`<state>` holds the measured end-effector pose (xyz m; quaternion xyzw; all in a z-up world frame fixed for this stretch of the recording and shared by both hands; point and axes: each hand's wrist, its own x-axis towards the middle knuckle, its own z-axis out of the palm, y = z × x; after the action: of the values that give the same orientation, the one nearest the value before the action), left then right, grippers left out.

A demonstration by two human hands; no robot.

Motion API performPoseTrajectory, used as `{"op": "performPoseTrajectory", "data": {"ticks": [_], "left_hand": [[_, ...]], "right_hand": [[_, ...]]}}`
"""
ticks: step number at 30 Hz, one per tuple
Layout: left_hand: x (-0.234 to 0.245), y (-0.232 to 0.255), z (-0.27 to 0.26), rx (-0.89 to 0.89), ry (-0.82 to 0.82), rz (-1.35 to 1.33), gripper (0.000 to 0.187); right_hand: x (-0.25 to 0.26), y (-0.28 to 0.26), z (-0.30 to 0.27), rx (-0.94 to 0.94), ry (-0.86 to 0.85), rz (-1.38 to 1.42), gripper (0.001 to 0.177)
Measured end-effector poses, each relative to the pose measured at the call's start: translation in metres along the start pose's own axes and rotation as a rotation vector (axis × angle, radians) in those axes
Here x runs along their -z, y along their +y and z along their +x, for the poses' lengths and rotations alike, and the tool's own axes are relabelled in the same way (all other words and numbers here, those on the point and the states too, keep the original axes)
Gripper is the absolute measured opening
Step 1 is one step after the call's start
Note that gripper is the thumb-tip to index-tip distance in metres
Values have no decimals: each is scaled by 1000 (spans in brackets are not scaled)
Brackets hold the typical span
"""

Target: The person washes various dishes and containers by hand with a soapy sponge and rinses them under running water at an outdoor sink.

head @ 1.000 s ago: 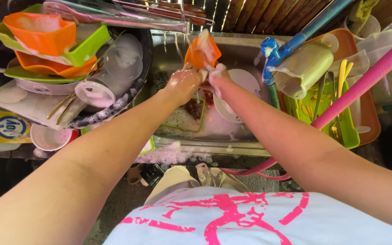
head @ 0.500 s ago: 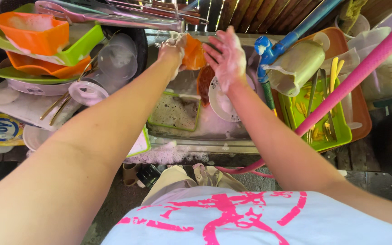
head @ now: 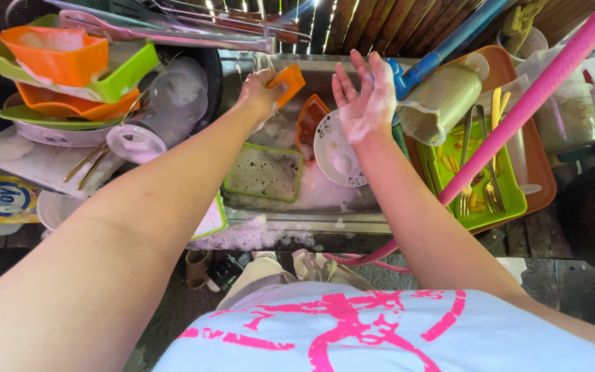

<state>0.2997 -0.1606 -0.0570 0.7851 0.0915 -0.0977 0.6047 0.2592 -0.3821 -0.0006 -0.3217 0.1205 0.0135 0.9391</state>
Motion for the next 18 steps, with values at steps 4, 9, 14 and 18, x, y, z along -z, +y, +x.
{"op": "performPoseTrajectory", "data": {"ticks": [4,9,14,18], "left_hand": [[12,-9,-17,-82,-33,-4,26],[23,-23,-32,12,-95,-239,26],[38,-5,-72,228,-75,-392,33],[46,8,-113,409,-45,-552,42]], "right_hand": [[1,6,-4,-17,22,-56,66],[3,13,-13,27,97,-317,71],[15,20,-6,57,138,-482,79],[17,27,-25,-151,-90,-807,74]]}}
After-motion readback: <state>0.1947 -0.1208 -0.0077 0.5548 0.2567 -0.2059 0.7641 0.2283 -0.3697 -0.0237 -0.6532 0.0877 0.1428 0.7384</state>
